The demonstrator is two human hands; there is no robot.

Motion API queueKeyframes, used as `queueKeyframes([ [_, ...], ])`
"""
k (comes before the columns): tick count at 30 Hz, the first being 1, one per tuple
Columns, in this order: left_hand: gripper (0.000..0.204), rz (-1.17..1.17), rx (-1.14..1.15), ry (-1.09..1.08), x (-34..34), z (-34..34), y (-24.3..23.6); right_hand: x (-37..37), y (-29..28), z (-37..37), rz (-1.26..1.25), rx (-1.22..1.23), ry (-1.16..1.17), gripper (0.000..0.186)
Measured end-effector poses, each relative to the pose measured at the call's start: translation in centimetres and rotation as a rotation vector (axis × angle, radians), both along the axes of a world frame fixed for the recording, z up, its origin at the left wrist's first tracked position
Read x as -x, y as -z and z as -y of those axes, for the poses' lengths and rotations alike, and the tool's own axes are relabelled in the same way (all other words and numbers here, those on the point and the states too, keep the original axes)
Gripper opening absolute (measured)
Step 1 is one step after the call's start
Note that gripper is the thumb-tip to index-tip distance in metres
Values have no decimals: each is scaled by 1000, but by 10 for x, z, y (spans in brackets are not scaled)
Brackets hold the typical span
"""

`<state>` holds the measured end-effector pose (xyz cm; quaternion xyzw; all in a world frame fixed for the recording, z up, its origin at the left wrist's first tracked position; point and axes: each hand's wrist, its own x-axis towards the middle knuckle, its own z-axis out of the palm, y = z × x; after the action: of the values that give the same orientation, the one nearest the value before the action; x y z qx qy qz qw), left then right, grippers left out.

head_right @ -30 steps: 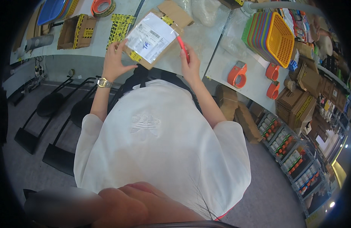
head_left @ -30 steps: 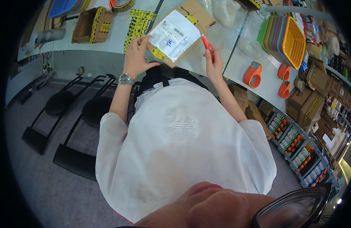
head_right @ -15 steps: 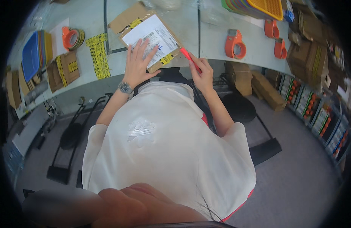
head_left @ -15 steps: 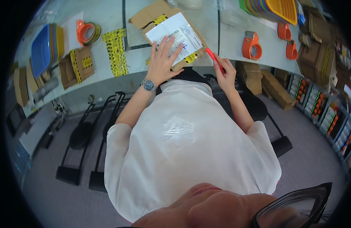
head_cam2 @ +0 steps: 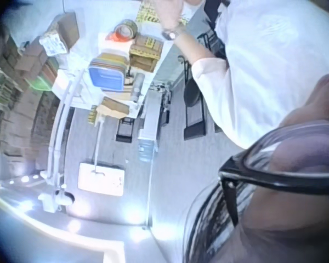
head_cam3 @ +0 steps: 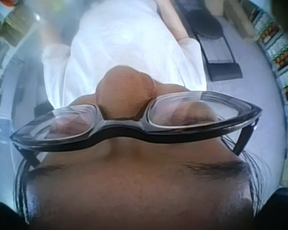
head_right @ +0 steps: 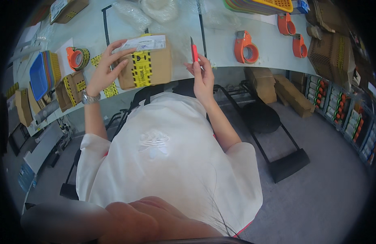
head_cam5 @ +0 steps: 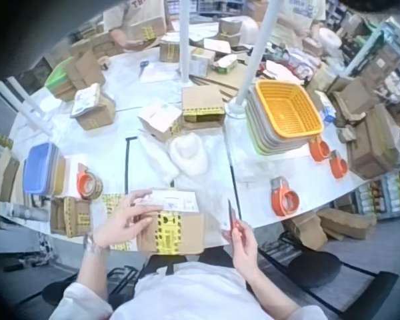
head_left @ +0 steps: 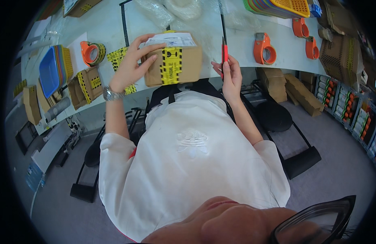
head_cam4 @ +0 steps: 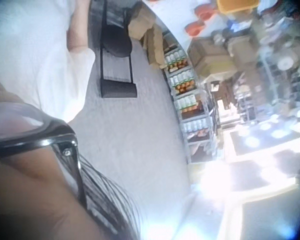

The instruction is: The person uses a red box cutter to open several small cardboard boxes on a cluttered packing table. They cut the tape on the boxes, open the flaps, and remove items wrapped in bubble wrap.

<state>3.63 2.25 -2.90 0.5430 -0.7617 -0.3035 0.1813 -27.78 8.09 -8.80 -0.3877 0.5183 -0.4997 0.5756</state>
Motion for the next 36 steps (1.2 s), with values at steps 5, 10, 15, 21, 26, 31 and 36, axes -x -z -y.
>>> queueKeyframes([
  [5, 85, -108, 70, -473, 51, -47, 14, -35, -1, 12, 153, -143, -159, 35],
  [10, 138, 217, 178, -566, 69, -51, 10, -42, -5, 10, 87, -47, -342, 34],
  [15, 135, 124, 176, -416, 61, -47, -1, -21, -35, 29, -18, -273, -437, 35],
  [21, 111, 207, 279, -220, 40, -61, 8, -17, -66, 48, -548, 323, -546, 33],
  [26, 92, 85, 293, -288, 39, -65, 19, -25, -78, 37, -597, 332, -605, 38],
  [31, 89, 106, 293, -275, 49, -67, 18, -37, -80, 29, -603, 365, -567, 44],
  [36, 88, 135, 280, -279, 57, -67, 18, -33, -84, 21, -689, 357, -584, 48],
])
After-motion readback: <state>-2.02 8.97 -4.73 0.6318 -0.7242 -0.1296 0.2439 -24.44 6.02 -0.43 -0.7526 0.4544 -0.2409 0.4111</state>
